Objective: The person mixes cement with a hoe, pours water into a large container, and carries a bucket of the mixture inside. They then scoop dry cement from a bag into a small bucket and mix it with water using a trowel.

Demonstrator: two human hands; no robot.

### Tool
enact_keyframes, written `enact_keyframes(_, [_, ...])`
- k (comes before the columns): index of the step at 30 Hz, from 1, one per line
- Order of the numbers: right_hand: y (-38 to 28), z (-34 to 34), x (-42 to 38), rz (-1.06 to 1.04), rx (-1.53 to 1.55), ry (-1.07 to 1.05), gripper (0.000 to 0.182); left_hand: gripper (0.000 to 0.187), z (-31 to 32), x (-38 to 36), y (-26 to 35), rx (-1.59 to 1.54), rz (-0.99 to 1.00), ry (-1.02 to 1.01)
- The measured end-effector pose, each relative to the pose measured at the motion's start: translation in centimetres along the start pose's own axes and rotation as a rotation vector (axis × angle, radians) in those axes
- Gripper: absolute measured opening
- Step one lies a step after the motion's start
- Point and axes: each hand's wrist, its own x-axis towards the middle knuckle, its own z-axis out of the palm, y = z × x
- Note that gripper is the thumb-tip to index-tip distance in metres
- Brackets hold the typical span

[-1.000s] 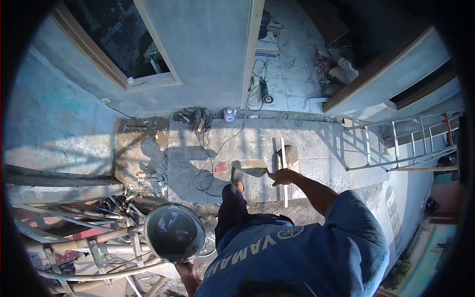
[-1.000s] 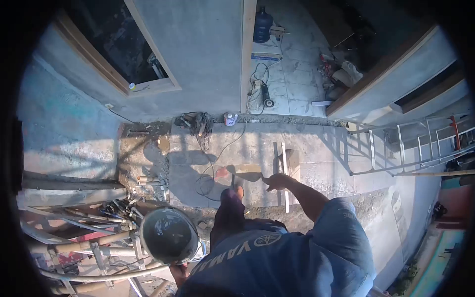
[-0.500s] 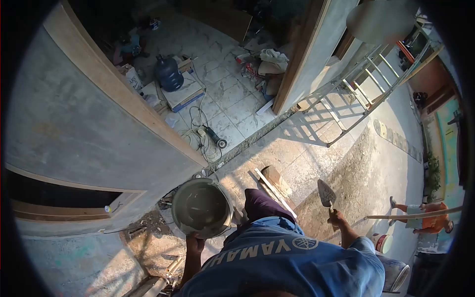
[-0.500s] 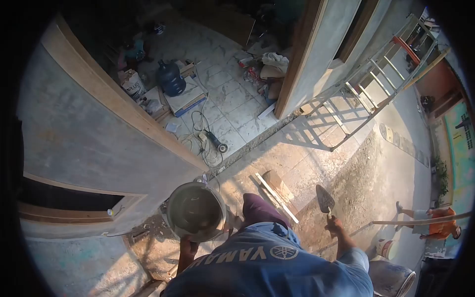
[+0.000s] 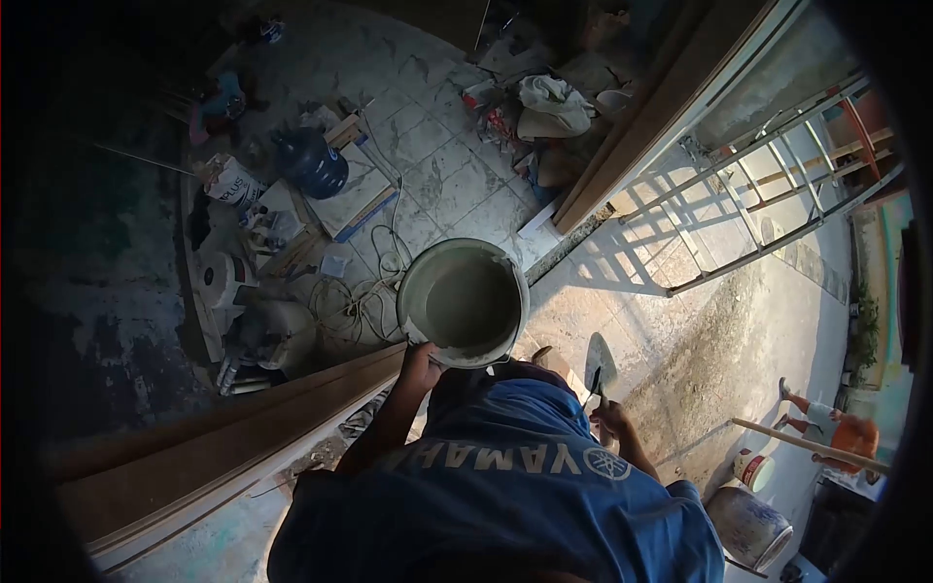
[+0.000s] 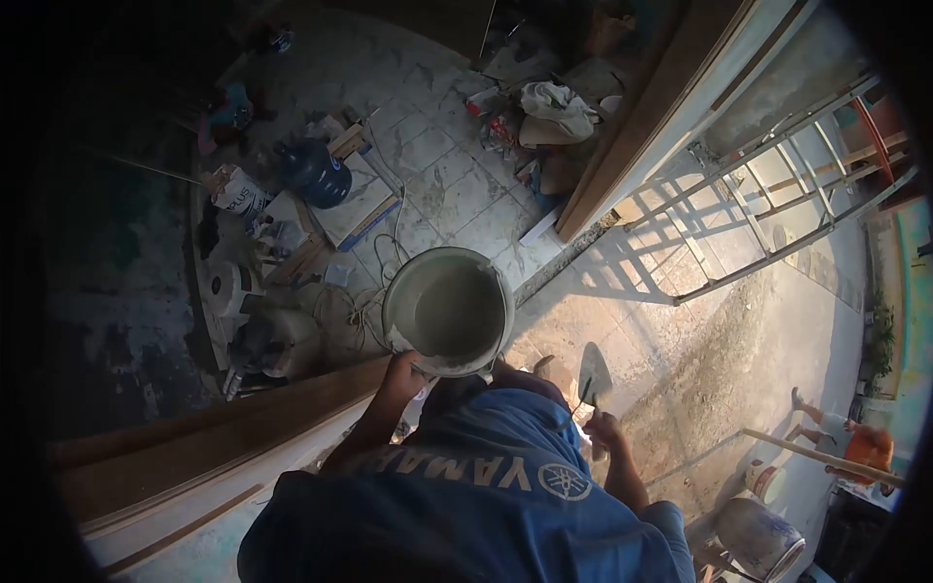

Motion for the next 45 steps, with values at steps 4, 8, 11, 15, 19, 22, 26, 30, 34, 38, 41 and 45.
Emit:
enact_keyframes(4, [-17.9,-0.9,4.7,-0.197,0.101,-0.079,0.018,0.042,0.1,12.5,4.6,-0.579,-0.448,0.118])
enact_keyframes(8, [-25.5,-1.1,13.1,-0.368,0.134,-0.273,0.020,0.041,1.1,22.7,11.0,-0.519,-0.392,0.065])
enact_keyframes(11, [-31.9,1.0,16.7,-0.131,0.001,-0.238,0.020,0.042,0.3,31.4,14.0,-0.561,-0.386,0.001])
enact_keyframes(15, [-39.0,4.7,21.1,0.188,0.185,-0.206,0.024,0.040,-0.3,41.5,19.8,-0.630,-0.368,0.078])
enact_keyframes(19, [-46.1,7.7,28.4,0.073,0.686,-0.547,0.030,0.028,-1.3,52.7,29.4,-0.005,-0.078,-0.286])
enact_keyframes(22, [-59.2,5.9,25.6,-0.552,0.753,-0.625,0.035,0.019,-5.1,59.7,31.5,0.806,0.254,-0.373])
enact_keyframes(26, [-74.7,2.6,20.5,-0.339,0.897,-0.219,0.043,0.022,-2.9,69.0,39.4,0.946,0.464,-0.427])
enact_keyframes(30, [-80.5,-0.7,26.9,-0.344,-0.385,0.459,0.029,0.024,-2.8,77.6,41.3,1.021,0.154,-0.305])
enact_keyframes(34, [-84.2,-3.0,33.8,-0.244,-0.448,0.606,0.038,0.022,-3.6,86.4,43.7,1.144,0.444,-0.353])
enact_keyframes(38, [-93.4,-5.1,37.8,-0.121,-0.256,0.587,0.043,0.021,-1.4,95.2,48.2,1.078,0.243,-0.319])
enact_keyframes(41, [-101.4,-7.8,41.2,-0.142,-0.252,0.584,0.042,0.023,-0.7,103.1,49.4,-0.106,-0.291,-0.153])
enact_keyframes(45, [-104.7,-10.4,51.7,-0.286,-0.455,0.642,0.044,0.025,3.3,113.7,54.2,-0.371,-0.606,-0.036])
